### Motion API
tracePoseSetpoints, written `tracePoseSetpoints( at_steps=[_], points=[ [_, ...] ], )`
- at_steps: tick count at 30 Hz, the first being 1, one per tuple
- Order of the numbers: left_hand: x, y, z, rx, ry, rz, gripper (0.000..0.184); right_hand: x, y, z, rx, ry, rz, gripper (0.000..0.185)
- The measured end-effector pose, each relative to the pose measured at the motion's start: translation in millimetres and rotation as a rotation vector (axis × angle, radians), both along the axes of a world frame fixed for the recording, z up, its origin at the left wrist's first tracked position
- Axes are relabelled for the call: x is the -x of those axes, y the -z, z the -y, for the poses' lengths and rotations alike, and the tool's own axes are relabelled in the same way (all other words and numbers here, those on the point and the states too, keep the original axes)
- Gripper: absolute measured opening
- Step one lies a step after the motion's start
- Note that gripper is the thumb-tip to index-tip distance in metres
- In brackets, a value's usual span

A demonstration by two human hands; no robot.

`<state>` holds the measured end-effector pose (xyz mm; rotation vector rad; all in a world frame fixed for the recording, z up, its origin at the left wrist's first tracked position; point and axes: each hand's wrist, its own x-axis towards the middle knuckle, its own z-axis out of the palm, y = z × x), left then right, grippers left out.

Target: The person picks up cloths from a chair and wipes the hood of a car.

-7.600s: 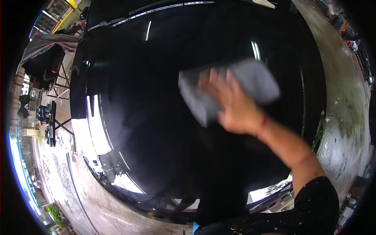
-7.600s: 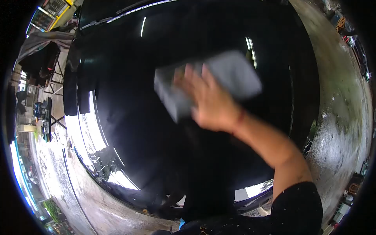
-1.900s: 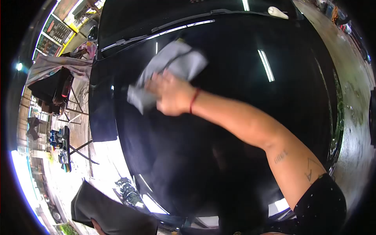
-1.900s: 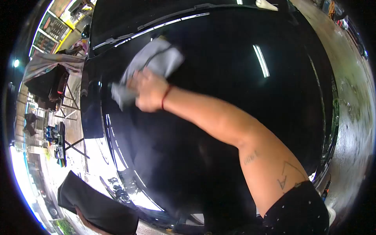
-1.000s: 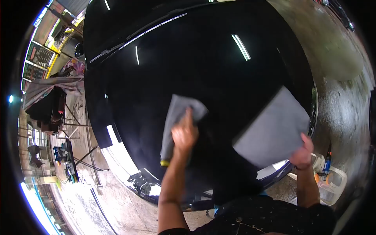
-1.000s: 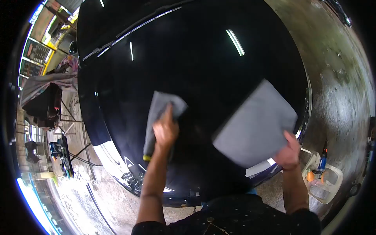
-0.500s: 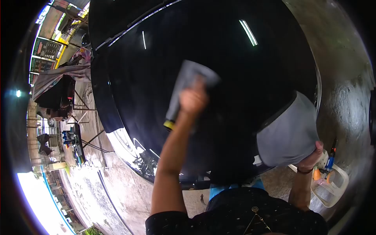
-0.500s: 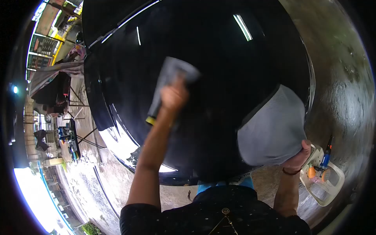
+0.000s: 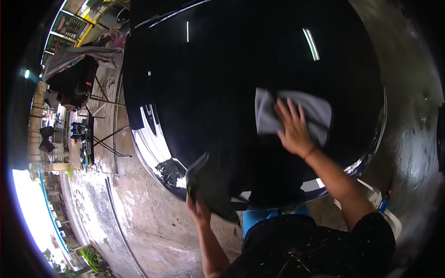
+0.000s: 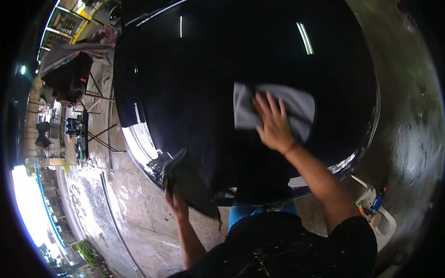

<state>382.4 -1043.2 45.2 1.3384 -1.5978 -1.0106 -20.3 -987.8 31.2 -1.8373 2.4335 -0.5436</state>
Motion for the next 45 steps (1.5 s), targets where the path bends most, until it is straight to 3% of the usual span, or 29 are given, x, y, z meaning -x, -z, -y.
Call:
tracePoseSetpoints(
  at_steps=[4, 7, 8, 10, 11, 12, 14, 16, 18, 21, 23, 25, 27, 29, 31, 32, 33, 35, 36, 38, 41, 43, 45],
  points=[
    [-91.6, -15.1, -13.6, -0.187, -0.263, -0.134, 0.025, 82.8, 14.1, 177.6, 0.204, 0.136, -0.288, 0.060],
    [-162.9, 23.0, 10.8, -0.183, -0.248, -0.137, 0.023, 93.5, 21.3, 256.5, 0.206, 0.230, -0.406, 0.058],
    [-178.4, 26.4, 20.6, -0.209, -0.245, -0.126, 0.023, 77.4, 25.2, 257.8, 0.196, 0.222, -0.427, 0.058],
    [-185.8, 34.3, 42.5, -0.178, -0.146, -0.106, 0.026, -21.6, 17.4, 190.1, 0.261, 0.084, -0.178, 0.062],
    [-194.4, 43.1, 52.2, -0.250, -0.119, -0.100, 0.030, -87.9, 12.3, 143.8, 0.169, 0.168, -0.027, 0.068],
    [-189.6, 42.4, 58.1, -0.270, -0.114, -0.116, 0.030, -131.1, 13.1, 98.2, -0.029, 0.084, -0.017, 0.077],
    [-189.0, 31.6, 70.9, -0.320, -0.054, -0.024, 0.030, -177.9, 41.7, 31.4, -0.128, -0.030, -0.098, 0.084],
    [-192.4, 34.1, 76.7, -0.271, -0.080, -0.069, 0.029, -142.9, 24.3, 73.8, -0.138, 0.030, 0.010, 0.086],
    [-200.7, 34.6, 67.1, -0.235, -0.138, -0.102, 0.029, -70.5, 17.6, 144.5, 0.094, 0.049, -0.126, 0.076],
    [-220.1, 39.7, 57.7, -0.252, -0.125, -0.139, 0.032, 68.8, 39.3, 250.0, 0.180, 0.197, -0.185, 0.065],
    [-217.9, 45.0, 53.7, -0.220, -0.169, -0.114, 0.029, 89.2, 43.5, 274.8, 0.139, 0.212, -0.240, 0.065],
    [-214.9, 51.8, 43.6, -0.207, -0.172, -0.097, 0.030, 51.5, 43.4, 233.7, 0.172, 0.160, -0.180, 0.066],
    [-213.5, 53.3, 38.0, -0.307, -0.074, -0.105, 0.033, -93.2, 19.6, 138.7, 0.112, 0.152, -0.087, 0.069],
    [-196.7, 56.4, 35.8, -0.349, -0.029, -0.134, 0.034, -186.4, 42.6, 26.2, -0.085, 0.159, 0.093, 0.078],
    [-175.5, 45.3, 32.4, -0.285, 0.086, -0.115, 0.035, -237.9, 87.5, -83.7, -0.262, 0.053, 0.048, 0.068],
    [-175.9, 45.1, 28.2, -0.347, 0.078, -0.063, 0.034, -223.4, 112.0, -109.9, -0.271, 0.016, -0.068, 0.067],
    [-173.7, 40.9, 27.8, -0.322, 0.099, -0.018, 0.033, -203.9, 105.6, -97.8, -0.189, 0.035, -0.022, 0.070],
    [-170.3, 40.4, 28.2, -0.291, 0.104, 0.026, 0.032, -143.2, 57.5, -15.8, -0.178, 0.131, -0.040, 0.078],
    [-174.1, 40.7, 25.6, -0.285, 0.094, 0.020, 0.031, -103.8, 37.6, 33.8, -0.046, 0.166, -0.052, 0.079],
    [-174.8, 42.5, 21.2, -0.269, 0.086, 0.029, 0.030, 23.2, 44.3, 122.6, 0.139, 0.143, -0.206, 0.065],
    [-187.2, 48.5, 15.0, -0.340, -0.020, -0.014, 0.033, 146.7, 44.7, 232.5, 0.212, 0.172, -0.213, 0.065],
    [-180.4, 45.1, 15.4, -0.290, -0.020, -0.009, 0.034, 138.0, 63.0, 220.1, 0.206, 0.270, -0.227, 0.069],
    [-160.3, 42.9, 16.6, -0.252, -0.011, -0.031, 0.034, 10.7, 45.8, 141.4, 0.200, 0.206, -0.145, 0.066]
  ],
)
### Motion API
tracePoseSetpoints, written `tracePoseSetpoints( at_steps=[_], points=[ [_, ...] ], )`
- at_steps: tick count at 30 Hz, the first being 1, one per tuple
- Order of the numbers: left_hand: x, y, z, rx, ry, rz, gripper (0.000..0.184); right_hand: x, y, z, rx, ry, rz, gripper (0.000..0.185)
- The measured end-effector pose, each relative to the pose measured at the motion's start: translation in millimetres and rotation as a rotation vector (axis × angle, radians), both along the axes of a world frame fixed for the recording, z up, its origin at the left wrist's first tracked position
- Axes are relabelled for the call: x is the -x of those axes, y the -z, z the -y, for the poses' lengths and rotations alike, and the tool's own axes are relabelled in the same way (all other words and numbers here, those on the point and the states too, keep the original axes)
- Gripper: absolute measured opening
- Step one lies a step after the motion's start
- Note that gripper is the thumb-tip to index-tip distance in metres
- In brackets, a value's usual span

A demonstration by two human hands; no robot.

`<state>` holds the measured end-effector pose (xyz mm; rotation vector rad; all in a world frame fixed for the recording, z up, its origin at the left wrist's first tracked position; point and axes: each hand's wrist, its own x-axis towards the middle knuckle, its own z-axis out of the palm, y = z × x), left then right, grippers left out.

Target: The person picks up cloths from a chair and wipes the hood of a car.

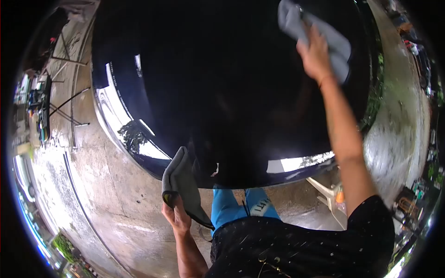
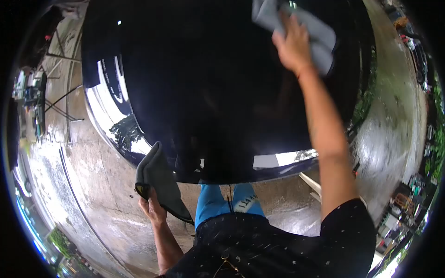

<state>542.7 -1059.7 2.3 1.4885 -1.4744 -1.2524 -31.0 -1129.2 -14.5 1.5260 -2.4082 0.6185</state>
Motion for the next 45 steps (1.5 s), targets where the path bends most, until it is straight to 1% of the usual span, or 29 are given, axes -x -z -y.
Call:
tracePoseSetpoints(
  at_steps=[1, 4, 5, 7, 8, 10, 12, 13, 15, 17, 20, 21, 22, 23, 26, 27, 28, 29, 30, 32, 33, 35, 37, 38, 40, 41, 42, 43, 45],
  points=[
    [10.6, -2.2, 0.0, -0.010, 0.033, -0.013, 0.035, -70.9, -14.1, -50.1, -0.075, 0.034, 0.131, 0.069],
    [29.3, -10.5, -1.9, -0.012, 0.098, -0.035, 0.037, -216.1, 33.4, -211.1, -0.430, -0.084, 0.328, 0.079],
    [33.6, -13.9, -2.5, -0.015, 0.140, -0.028, 0.038, -230.3, 58.8, -255.7, -0.344, -0.195, 0.127, 0.074],
    [43.3, -21.7, -3.9, 0.018, 0.121, -0.045, 0.037, -194.3, 45.6, -246.8, -0.534, -0.152, 0.217, 0.062],
    [45.0, -23.1, -5.4, 0.051, 0.125, -0.035, 0.036, -159.6, 33.9, -221.5, -0.280, -0.113, 0.273, 0.068],
    [46.9, -29.9, -10.2, 0.043, 0.103, -0.022, 0.034, -64.3, -13.3, -136.6, -0.206, -0.004, 0.037, 0.076],
    [41.7, -31.5, -16.7, 0.055, 0.093, -0.052, 0.034, 59.5, -11.6, -59.7, -0.014, 0.052, -0.079, 0.060],
    [40.9, -29.8, -19.6, 0.069, 0.075, -0.104, 0.035, 122.7, -7.3, -29.2, 0.002, -0.033, -0.173, 0.061],
    [37.0, -27.1, -27.6, 0.094, 0.041, -0.067, 0.037, 154.6, -7.4, 3.7, -0.048, 0.144, -0.102, 0.067],
    [36.0, -20.7, -25.6, 0.122, 0.021, -0.037, 0.040, 73.4, -17.3, -30.4, -0.022, 0.165, -0.004, 0.064],
    [41.2, -21.4, -27.8, 0.158, 0.018, -0.108, 0.046, -98.7, -6.2, -155.9, -0.097, 0.092, 0.184, 0.069],
    [42.6, -25.8, -25.4, 0.081, 0.086, -0.110, 0.047, -157.4, 20.0, -206.2, -0.169, 0.118, 0.355, 0.074],
    [44.7, -27.7, -23.4, 0.007, 0.151, -0.115, 0.049, -209.5, 33.3, -256.1, -0.310, -0.061, 0.289, 0.078],
    [44.6, -25.7, -24.2, 0.010, 0.149, -0.124, 0.049, -247.2, 47.2, -294.8, -0.576, -0.120, 0.385, 0.080],
    [44.8, -27.9, -19.4, 0.068, 0.152, -0.058, 0.050, -202.5, 57.8, -286.2, -0.528, -0.080, 0.328, 0.077],
    [49.1, -34.0, -19.7, 0.067, 0.125, -0.093, 0.048, -157.9, 38.4, -249.1, -0.320, -0.025, 0.305, 0.072],
    [46.9, -38.5, -24.1, 0.051, 0.107, -0.120, 0.046, -118.6, -3.0, -200.6, -0.274, 0.032, 0.175, 0.068],
    [38.0, -38.3, -25.9, 0.045, 0.111, -0.103, 0.046, -67.8, -16.7, -158.3, -0.111, 0.045, 0.157, 0.065],
    [26.9, -33.6, -24.3, 0.065, 0.126, -0.117, 0.035, -0.7, -5.7, -118.3, -0.017, 0.038, 0.070, 0.062],
    [-7.2, -14.4, -39.7, 0.050, 0.098, -0.250, 0.034, 109.8, 6.8, -52.4, 0.058, 0.004, -0.252, 0.062],
    [-5.4, -14.5, -47.0, 0.044, 0.097, -0.242, 0.034, 103.5, -6.9, -35.9, -0.165, 0.216, -0.120, 0.063],
    [-5.0, -23.3, -48.9, 0.049, 0.021, -0.174, 0.034, 52.7, -15.4, -52.5, -0.139, 0.169, -0.146, 0.062],
    [-13.0, -11.7, -58.2, -0.017, -0.052, -0.228, 0.038, -48.2, -12.3, -114.5, 0.038, 0.112, 0.072, 0.065],
    [-19.4, -1.3, -60.3, 0.008, -0.076, -0.115, 0.041, -105.7, 4.2, -154.2, -0.026, 0.171, 0.185, 0.071],
    [-18.3, 0.9, -59.5, 0.039, -0.102, -0.011, 0.044, -229.6, 33.7, -245.3, -0.180, 0.067, 0.343, 0.080],
    [-9.2, -3.5, -56.6, -0.003, -0.202, -0.038, 0.048, -273.0, 43.7, -283.8, -0.687, -0.128, 0.348, 0.079],
    [3.4, -10.4, -52.4, -0.033, -0.303, -0.063, 0.052, -309.3, 92.2, -345.5, -0.464, -0.195, 0.422, 0.077],
    [20.6, -25.5, -44.3, -0.011, -0.296, -0.063, 0.052, -293.1, 102.1, -361.7, -0.441, -0.194, 0.424, 0.077],
    [52.9, -57.1, -33.5, -0.134, -0.525, -0.218, 0.059, -254.9, 114.1, -381.3, -0.457, -0.206, 0.508, 0.079]
  ],
)
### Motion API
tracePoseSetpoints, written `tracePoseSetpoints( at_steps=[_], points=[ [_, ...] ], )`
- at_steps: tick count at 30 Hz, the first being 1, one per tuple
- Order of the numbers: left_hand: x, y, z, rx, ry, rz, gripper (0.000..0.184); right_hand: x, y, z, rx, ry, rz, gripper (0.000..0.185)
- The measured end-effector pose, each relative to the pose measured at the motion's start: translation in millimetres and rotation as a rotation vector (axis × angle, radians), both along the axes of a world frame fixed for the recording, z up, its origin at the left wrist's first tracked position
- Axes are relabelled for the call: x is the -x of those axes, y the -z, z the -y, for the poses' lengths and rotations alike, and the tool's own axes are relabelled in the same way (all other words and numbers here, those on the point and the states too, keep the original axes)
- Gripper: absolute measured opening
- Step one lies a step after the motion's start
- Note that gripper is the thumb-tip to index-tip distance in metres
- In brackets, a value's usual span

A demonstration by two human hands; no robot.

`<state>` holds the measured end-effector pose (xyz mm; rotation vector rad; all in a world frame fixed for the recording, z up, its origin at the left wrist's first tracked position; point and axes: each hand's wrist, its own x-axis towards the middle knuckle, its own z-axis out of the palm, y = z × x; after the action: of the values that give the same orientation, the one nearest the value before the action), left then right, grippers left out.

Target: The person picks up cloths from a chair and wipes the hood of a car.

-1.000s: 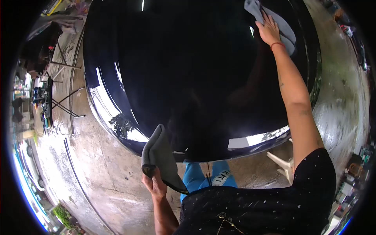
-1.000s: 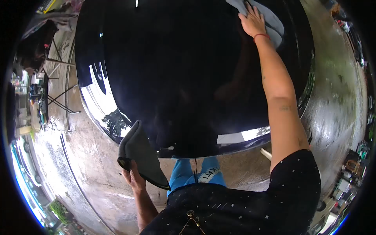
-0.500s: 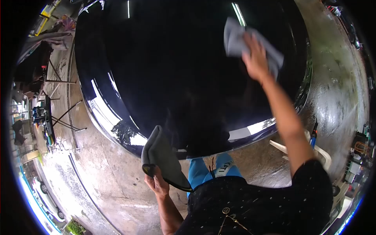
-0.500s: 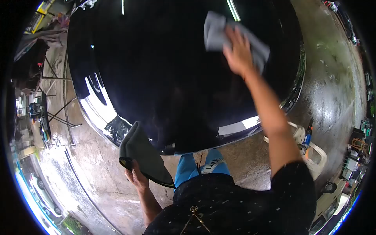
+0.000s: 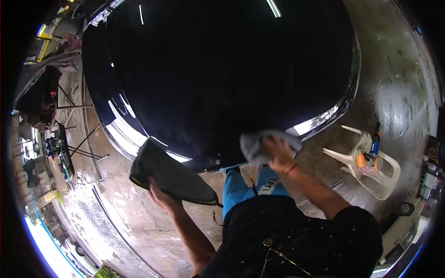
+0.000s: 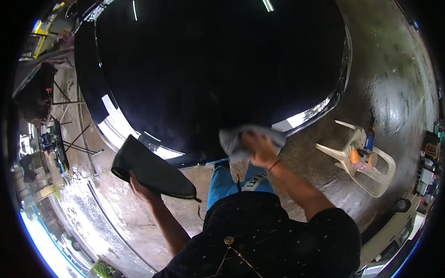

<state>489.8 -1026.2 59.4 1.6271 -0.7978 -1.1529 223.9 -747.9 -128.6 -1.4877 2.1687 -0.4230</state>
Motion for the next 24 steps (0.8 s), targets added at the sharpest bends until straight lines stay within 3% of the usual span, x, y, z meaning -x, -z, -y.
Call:
tracePoseSetpoints(
  at_steps=[2, 4, 5, 6, 7, 8, 10, 11, 12, 14, 16, 17, 18, 19, 20, 21, 22, 23, 24],
  points=[
    [-1.6, 12.9, 5.8, 0.112, 0.075, 0.035, 0.051, 70.0, -50.0, 21.6, 0.147, 0.340, -0.191, 0.073],
    [-29.1, 52.6, 25.0, 0.235, 0.222, -0.018, 0.043, 156.3, -62.3, 35.8, 0.496, 0.611, -0.288, 0.061],
    [-42.7, 104.6, 35.6, 0.542, 0.341, 0.046, 0.040, 206.9, -69.7, 30.7, 0.254, 0.829, 0.023, 0.050],
    [-20.3, 84.0, 33.2, 0.652, 0.596, 0.342, 0.042, 249.6, -60.9, 19.8, 0.561, 0.994, 0.180, 0.043],
    [-9.2, 119.4, 37.1, 0.618, 0.640, 0.647, 0.046, 250.9, -77.8, 25.4, 0.581, 0.979, 0.199, 0.043],
    [33.8, 100.4, 16.8, 0.304, 0.899, 1.087, 0.048, 250.9, -116.4, 24.6, 0.818, 1.063, 0.488, 0.042],
    [80.5, 194.0, -25.4, 0.766, 1.124, 1.034, 0.065, 239.9, -182.8, 14.2, 1.266, 1.182, 1.095, 0.042],
    [127.8, 134.8, -45.6, 1.136, 1.226, 0.994, 0.077, 227.9, -190.0, 5.2, 1.268, 1.202, 1.079, 0.043],
    [141.7, 137.9, -49.7, 1.187, 1.329, 1.062, 0.079, 212.2, -193.9, -8.7, 1.270, 1.223, 1.062, 0.044],
    [147.7, 134.5, -0.8, 1.292, 1.259, 1.049, 0.069, 175.3, -177.3, -47.3, 1.287, 1.160, 0.906, 0.049],
    [163.4, 122.6, 91.5, 1.214, 1.065, 0.968, 0.057, 140.4, -112.1, -115.2, 1.221, 0.926, 0.303, 0.053],
    [185.2, 122.5, 138.4, 1.705, 0.267, 1.288, 0.050, 110.9, -133.2, -107.8, 1.431, 0.671, 0.912, 0.055],
    [197.7, 108.6, 186.3, 1.466, 0.494, 1.339, 0.047, 82.5, -158.2, -86.9, 1.557, 0.332, 1.512, 0.056],
    [223.7, 78.5, 215.0, 1.204, 0.692, 1.321, 0.045, 73.6, -147.0, -97.3, 1.567, 0.344, 1.487, 0.056],
    [247.7, 59.8, 236.6, 0.936, 0.884, 1.288, 0.044, 67.7, -123.4, -119.0, 1.456, 0.581, 1.675, 0.059],
    [273.1, 73.8, 238.9, 0.803, 1.005, 1.369, 0.044, 54.2, -111.7, -131.6, 1.320, 0.831, 1.850, 0.062],
    [292.9, 90.9, 223.0, 0.664, 1.124, 1.453, 0.043, 32.2, -117.4, -119.3, 1.329, 0.862, 1.833, 0.062],
    [281.6, 35.6, 162.9, 0.670, 1.378, 1.315, 0.048, 12.3, -126.6, -87.8, 1.335, 0.975, 1.793, 0.064],
    [261.4, 52.2, 120.1, 0.881, 1.526, 1.237, 0.052, -10.7, -132.9, -55.9, 1.338, 1.095, 1.753, 0.066]
  ],
)
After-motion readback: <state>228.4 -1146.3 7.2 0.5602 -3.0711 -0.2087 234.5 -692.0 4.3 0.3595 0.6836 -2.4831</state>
